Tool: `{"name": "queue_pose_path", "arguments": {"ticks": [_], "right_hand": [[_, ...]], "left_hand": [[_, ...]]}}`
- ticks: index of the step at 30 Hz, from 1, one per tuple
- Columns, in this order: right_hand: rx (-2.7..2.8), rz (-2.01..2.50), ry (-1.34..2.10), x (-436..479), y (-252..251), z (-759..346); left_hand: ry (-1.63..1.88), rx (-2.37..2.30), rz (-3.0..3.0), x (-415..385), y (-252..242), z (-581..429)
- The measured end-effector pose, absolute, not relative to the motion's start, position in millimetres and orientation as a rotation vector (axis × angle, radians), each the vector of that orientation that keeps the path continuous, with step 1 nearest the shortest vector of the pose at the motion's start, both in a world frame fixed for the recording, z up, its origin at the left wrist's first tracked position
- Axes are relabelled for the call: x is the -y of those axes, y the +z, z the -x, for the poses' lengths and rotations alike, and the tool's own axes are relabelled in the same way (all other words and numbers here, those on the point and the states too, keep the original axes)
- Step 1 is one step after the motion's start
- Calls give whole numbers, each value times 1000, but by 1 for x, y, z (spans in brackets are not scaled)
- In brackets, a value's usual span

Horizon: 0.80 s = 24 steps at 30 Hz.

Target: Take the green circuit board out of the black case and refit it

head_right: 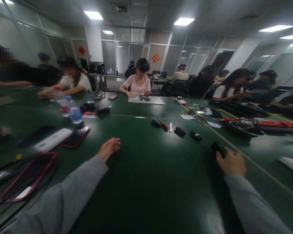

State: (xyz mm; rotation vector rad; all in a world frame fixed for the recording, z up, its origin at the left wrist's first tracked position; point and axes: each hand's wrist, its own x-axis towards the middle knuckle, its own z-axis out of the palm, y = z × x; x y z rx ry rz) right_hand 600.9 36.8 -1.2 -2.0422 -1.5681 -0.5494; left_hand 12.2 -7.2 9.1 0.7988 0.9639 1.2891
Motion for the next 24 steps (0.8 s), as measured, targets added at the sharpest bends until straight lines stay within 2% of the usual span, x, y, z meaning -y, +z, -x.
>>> {"name": "queue_pose_path", "arguments": {"ticks": [2, 7, 11, 19, 24], "right_hand": [[1561, 2006, -495, -36, 2, -531], [1841, 1518, -323, -9, 18, -328], [2130, 1222, -204, 30, 26, -224], [2178, 1010, 18, 57, 23, -182], [1885, 1039, 524, 50, 17, -187]], "left_hand": [[1292, -965, -817, 7, 7, -12], [1253, -986, -881, 11, 10, -18], [1246, -940, -902, 18, 14, -27], [1376, -936, -958, 21, 9, -31], [1399, -915, -979, 21, 12, -29]]}}
